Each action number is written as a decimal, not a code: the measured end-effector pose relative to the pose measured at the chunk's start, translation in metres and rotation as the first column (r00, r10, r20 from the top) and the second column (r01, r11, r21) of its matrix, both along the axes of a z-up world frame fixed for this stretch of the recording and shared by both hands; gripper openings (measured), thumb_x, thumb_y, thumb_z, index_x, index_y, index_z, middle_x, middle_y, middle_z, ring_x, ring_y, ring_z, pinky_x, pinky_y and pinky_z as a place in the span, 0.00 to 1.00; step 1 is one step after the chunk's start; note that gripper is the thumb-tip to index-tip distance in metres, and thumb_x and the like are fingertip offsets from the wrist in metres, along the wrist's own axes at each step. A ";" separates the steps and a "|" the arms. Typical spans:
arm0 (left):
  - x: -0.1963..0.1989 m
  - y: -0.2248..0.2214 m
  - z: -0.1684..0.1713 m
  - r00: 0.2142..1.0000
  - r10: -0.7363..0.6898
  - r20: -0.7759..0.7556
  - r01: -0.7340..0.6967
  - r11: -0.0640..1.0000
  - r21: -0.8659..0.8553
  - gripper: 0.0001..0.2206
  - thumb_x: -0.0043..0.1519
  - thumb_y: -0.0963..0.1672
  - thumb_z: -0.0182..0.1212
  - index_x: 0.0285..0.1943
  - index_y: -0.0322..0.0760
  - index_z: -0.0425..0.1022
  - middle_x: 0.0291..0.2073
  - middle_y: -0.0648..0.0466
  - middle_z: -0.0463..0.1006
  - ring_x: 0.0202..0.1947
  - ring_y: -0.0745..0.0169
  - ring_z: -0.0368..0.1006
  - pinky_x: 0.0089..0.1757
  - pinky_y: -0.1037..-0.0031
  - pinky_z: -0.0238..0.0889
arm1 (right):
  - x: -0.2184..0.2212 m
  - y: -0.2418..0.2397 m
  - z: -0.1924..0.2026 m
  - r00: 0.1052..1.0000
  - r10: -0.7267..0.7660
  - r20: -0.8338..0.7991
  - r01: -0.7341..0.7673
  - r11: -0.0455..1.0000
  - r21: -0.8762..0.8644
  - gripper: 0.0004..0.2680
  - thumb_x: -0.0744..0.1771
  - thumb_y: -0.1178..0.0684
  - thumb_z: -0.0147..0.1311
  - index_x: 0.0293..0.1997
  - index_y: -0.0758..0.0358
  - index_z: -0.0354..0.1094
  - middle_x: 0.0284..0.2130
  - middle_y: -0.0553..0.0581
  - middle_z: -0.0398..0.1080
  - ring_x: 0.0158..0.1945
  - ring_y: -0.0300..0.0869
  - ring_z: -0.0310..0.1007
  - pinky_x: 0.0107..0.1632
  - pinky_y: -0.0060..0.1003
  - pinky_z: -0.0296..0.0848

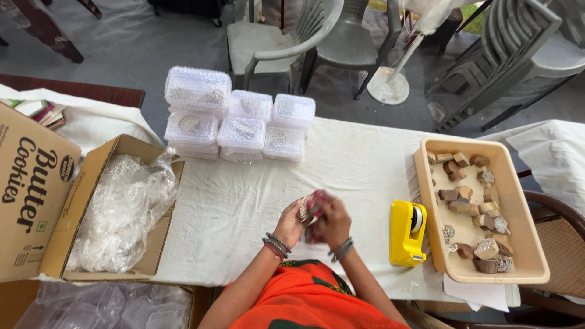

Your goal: The person wipes a small decorative item with a cloth, places it into a clear plastic container, and then wraps the container in bubble wrap. They repeat this process for multiple items, stacking the wrapped packages on the table.

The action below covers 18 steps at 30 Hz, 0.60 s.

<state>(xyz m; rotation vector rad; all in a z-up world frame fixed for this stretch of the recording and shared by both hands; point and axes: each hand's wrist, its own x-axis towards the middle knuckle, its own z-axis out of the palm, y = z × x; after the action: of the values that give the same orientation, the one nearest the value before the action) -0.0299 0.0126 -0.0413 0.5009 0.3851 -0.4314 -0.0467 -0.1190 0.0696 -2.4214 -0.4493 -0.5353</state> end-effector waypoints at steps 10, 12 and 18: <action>0.005 0.014 0.012 0.992 0.122 -0.020 -0.124 0.988 -0.093 0.17 0.72 0.50 0.46 0.57 0.34 0.72 0.46 0.51 0.83 0.46 0.60 0.78 0.49 0.65 0.71 | 0.009 -0.029 -0.018 0.981 0.085 -0.173 -0.090 0.996 -0.027 0.15 0.57 0.64 0.60 0.45 0.55 0.78 0.49 0.52 0.75 0.45 0.47 0.77 0.43 0.39 0.78; 0.004 0.018 0.022 0.999 0.035 -0.013 -0.035 0.999 0.015 0.23 0.69 0.54 0.42 0.56 0.35 0.75 0.41 0.49 0.85 0.38 0.62 0.76 0.44 0.70 0.72 | 0.022 -0.042 -0.024 0.973 -0.034 -0.230 0.098 0.957 0.272 0.14 0.61 0.65 0.58 0.50 0.59 0.77 0.49 0.55 0.75 0.48 0.46 0.77 0.48 0.38 0.77; 0.003 -0.004 -0.013 0.995 -0.052 0.088 0.026 0.961 0.277 0.25 0.70 0.59 0.48 0.53 0.37 0.73 0.34 0.56 0.78 0.31 0.69 0.71 0.31 0.74 0.63 | 0.013 -0.008 -0.060 0.926 0.069 -0.371 0.180 0.782 0.596 0.13 0.65 0.66 0.53 0.55 0.66 0.73 0.42 0.58 0.76 0.43 0.41 0.76 0.47 0.34 0.75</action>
<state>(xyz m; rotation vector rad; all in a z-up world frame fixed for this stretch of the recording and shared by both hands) -0.0269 0.0084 -0.0542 0.7987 0.3461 -0.3922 -0.0342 -0.1266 0.0094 -1.8220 -0.0116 -0.1809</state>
